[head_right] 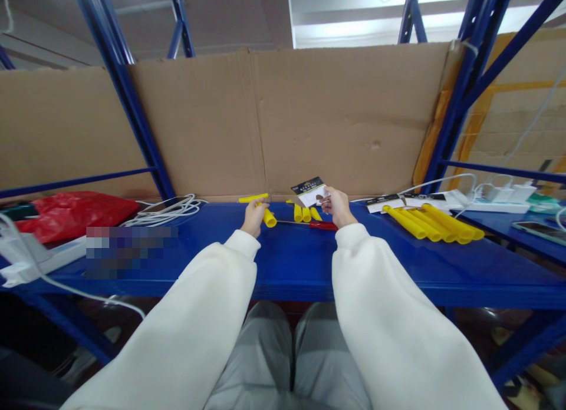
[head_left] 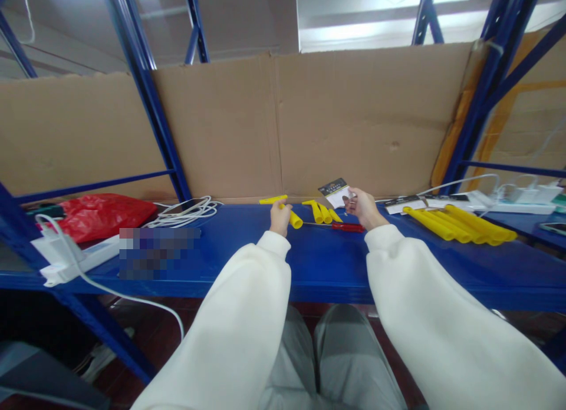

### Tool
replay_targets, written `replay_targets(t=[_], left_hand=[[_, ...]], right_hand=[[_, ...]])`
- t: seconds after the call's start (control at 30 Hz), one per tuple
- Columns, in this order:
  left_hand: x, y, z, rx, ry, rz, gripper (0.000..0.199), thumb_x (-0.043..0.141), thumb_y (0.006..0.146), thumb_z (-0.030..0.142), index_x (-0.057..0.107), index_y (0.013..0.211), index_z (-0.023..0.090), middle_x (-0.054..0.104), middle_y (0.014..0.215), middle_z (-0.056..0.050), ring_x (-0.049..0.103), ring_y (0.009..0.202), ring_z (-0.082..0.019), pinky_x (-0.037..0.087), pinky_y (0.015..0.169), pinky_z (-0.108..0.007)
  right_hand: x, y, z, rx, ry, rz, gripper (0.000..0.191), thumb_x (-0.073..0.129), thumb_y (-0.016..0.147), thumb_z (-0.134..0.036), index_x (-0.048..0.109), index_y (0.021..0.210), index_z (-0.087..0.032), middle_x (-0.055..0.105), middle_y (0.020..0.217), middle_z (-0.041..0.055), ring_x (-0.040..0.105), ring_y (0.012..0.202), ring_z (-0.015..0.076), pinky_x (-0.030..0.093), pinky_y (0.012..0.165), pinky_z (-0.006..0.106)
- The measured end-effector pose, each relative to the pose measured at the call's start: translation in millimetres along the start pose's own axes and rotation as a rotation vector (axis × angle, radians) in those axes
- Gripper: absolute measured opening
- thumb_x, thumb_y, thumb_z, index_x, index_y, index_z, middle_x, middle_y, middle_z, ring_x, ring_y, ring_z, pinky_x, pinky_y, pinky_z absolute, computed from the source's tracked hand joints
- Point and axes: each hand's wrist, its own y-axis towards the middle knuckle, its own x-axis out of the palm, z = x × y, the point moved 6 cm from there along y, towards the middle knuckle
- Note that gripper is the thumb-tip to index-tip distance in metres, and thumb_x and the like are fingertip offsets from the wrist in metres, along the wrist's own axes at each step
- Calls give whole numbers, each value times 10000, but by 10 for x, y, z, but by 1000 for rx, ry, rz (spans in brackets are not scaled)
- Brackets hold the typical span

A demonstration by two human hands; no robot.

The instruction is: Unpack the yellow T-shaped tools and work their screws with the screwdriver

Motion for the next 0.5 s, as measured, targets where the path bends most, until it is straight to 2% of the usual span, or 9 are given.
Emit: replay_targets(t=[0.1,0.23,0.4,0.5], left_hand=[[-5,-60,39,-30,82,64,317,688,679,70,650,965,200,681,968,-62,686,861,-214,553,797,-333],[29,-161,121,-34,116,86,285,651,681,7,649,904,184,654,851,-33,676,765,-195,543,795,-333],[107,-317,223,-85,205,74,300,599,766,15,653,1026,156,620,766,-5,594,534,-121,522,624,-267],[155,-414,279,-110,233,59,369,581,797,17,628,1143,135,643,821,-27,557,473,-85,489,539,-223]], right_hand=[[-152,44,-35,-27,20,105,127,515,904,-150,527,784,-191,581,546,-18,497,422,87,381,366,171],[-308,107,-31,-71,-60,242,88,526,885,-110,528,878,-198,578,564,-37,501,418,83,371,337,161],[-412,267,57,-79,-150,292,258,549,882,-79,484,1094,-212,589,608,-61,484,386,83,345,330,161],[-472,449,102,-78,-250,280,208,510,920,-99,499,1096,-209,582,623,-61,465,385,69,365,360,157]])
